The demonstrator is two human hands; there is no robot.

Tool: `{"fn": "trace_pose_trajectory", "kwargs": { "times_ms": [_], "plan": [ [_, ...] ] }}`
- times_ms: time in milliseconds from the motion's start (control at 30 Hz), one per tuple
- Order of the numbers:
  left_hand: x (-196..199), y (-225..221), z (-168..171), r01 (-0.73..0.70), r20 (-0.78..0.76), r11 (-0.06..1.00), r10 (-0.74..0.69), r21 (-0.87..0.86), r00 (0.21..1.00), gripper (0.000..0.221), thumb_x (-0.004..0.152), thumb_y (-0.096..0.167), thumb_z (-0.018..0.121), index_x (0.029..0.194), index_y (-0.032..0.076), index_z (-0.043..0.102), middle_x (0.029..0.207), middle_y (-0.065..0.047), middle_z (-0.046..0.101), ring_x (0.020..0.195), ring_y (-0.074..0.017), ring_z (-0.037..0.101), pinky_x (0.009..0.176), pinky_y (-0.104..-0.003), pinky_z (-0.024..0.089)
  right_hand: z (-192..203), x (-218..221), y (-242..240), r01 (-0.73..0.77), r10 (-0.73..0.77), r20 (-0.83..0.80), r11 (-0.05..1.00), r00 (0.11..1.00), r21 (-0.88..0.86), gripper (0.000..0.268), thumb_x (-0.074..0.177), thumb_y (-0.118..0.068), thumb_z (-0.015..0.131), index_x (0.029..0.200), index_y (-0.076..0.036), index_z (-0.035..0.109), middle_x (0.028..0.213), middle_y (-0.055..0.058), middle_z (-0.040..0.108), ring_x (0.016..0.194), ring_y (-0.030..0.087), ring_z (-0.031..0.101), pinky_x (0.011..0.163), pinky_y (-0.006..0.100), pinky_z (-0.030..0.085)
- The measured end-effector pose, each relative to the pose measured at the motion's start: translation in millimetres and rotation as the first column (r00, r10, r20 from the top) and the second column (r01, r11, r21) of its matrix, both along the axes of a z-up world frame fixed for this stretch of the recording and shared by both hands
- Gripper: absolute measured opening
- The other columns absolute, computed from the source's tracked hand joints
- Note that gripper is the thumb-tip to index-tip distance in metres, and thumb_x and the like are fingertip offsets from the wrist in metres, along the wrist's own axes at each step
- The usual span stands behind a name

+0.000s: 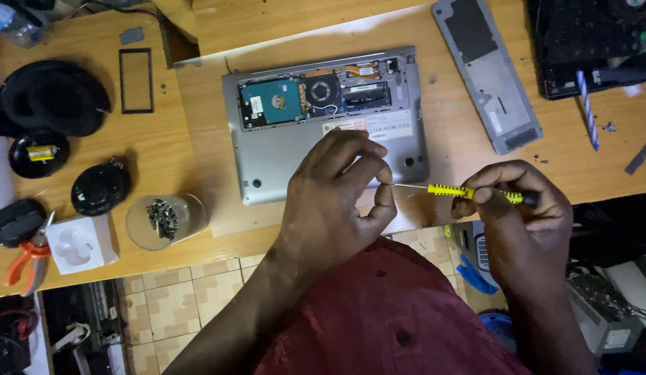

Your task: A person is disassembling and repairing a laptop on a workbench using a screwdriver.

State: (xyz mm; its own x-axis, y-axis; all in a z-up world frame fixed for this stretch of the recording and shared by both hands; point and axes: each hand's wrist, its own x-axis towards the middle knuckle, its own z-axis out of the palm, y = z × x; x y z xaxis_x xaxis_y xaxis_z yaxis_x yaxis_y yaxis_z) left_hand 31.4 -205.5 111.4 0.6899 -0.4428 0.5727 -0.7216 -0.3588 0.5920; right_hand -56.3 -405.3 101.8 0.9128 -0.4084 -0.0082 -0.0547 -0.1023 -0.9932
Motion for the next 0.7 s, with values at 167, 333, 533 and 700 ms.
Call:
{"fn": "trace_pose_trajectory", "kwargs": {
  "times_ms": [167, 333, 533, 700],
  "plan": [
    [-2, -5, -3, -0.006, -0.011, 1.0, 0.006, 0.025, 1.0, 0.012, 0.08, 0.001, 0.068, 0.09, 0.005, 0.063, 0.102, -0.008, 0.064, 0.101, -0.0293, 0.061, 0.087, -0.043, 0.054, -3, -2, -3, 0.029, -0.029, 0.0, 1.0, 1.0, 0.005, 0.006, 0.095, -0.004, 0.059, 0.099, -0.002, 0.063, 0.089, 0.01, 0.066, 0.074, 0.018, 0.065, 0.075, 0.028, 0.058],
    [-2, -9, -5, 0.013, -0.014, 1.0, -0.013, 0.015, 1.0, 0.013, 0.08, 0.001, 0.068, 0.091, 0.005, 0.063, 0.102, -0.008, 0.065, 0.102, -0.0293, 0.061, 0.088, -0.042, 0.055, -4, -3, -7, -0.008, 0.008, 0.022, 1.0, 1.0, 0.012, 0.004, 0.097, -0.004, 0.062, 0.101, -0.002, 0.064, 0.091, 0.009, 0.066, 0.078, 0.016, 0.064, 0.076, 0.027, 0.057],
    [-2, -11, -4, 0.001, -0.006, 1.0, -0.001, 0.012, 1.0, 0.012, 0.08, -0.001, 0.067, 0.09, 0.005, 0.063, 0.1, -0.008, 0.065, 0.099, -0.0285, 0.062, 0.086, -0.041, 0.055, 3, -4, -8, 0.008, -0.008, -0.002, 1.0, 1.0, -0.025, 0.004, 0.098, -0.001, 0.06, 0.101, 0.0, 0.063, 0.092, 0.012, 0.066, 0.076, 0.02, 0.067, 0.076, 0.03, 0.061],
    [-2, -12, -4, -0.003, -0.004, 1.0, 0.003, -0.001, 1.0, 0.011, 0.081, -0.001, 0.067, 0.089, 0.005, 0.063, 0.099, -0.008, 0.065, 0.099, -0.0275, 0.062, 0.087, -0.041, 0.055, 0, -5, -10, -0.018, 0.018, -0.003, 1.0, 1.0, -0.008, 0.004, 0.097, -0.001, 0.06, 0.1, -0.002, 0.063, 0.091, 0.011, 0.065, 0.077, 0.018, 0.065, 0.077, 0.03, 0.059]
  ]
}}
